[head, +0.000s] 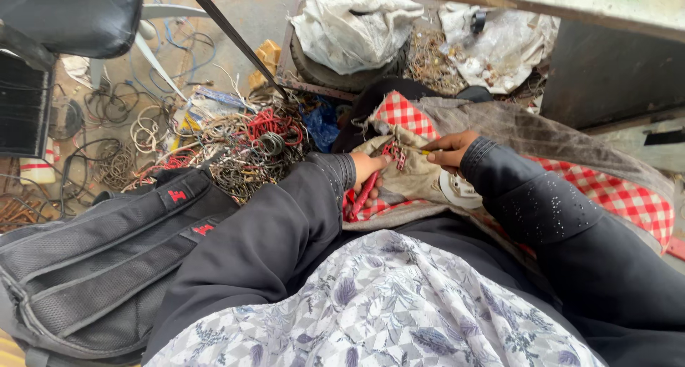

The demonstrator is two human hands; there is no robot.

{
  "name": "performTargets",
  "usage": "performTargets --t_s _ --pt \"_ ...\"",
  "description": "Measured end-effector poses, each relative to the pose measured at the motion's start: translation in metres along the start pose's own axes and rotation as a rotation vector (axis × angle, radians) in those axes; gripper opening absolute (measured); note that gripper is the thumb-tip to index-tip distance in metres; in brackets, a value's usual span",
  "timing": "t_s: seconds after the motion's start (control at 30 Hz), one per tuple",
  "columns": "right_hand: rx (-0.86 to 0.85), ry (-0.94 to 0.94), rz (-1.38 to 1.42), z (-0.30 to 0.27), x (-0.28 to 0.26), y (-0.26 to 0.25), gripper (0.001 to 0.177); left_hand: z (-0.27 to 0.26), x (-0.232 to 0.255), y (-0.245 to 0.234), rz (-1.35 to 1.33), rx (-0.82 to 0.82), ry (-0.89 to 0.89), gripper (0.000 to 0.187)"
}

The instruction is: The person uses a screwdriver to manipulate a small electrical component held in their left hand while seated. They repeatedly adjust the component and use the tool to work on its internal parts.

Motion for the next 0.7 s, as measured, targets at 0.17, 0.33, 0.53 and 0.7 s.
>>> performTargets --t_s 0.17,0.33,0.53,0.7 --pt "-0.064 -0.075 -0.38 0.023 -0.019 -0.007 0.041 -0.005 0.006 0.007 -0.043 0.072 -0.023 0.062" --pt "-0.038 -0.217 -0.696 0.012 -0.049 -0.001 0.039 -0.019 0.007 0.008 -0.073 0.079 -0.095 0.061" --pt "-0.052 -0.226 -0.999 -0.016 -0.081 0.02 0.041 -0.024 0.005 0.0 -0.078 0.024 -0.113 0.058" --pt "-0.116 -0.385 -1.373 -0.027 -0.09 0.035 0.086 -0.01 0.003 -0.003 -0.153 -0.041 -0.03 0.054"
Point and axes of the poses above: each hand's wrist, its own z-axis towards the middle knuckle, its own y-axis out of the palm, x = y × z, the point moved 1 cm from there along z, towards the middle knuckle, and after that the axes turned 4 degrees about -y, right-handed, at the moved point
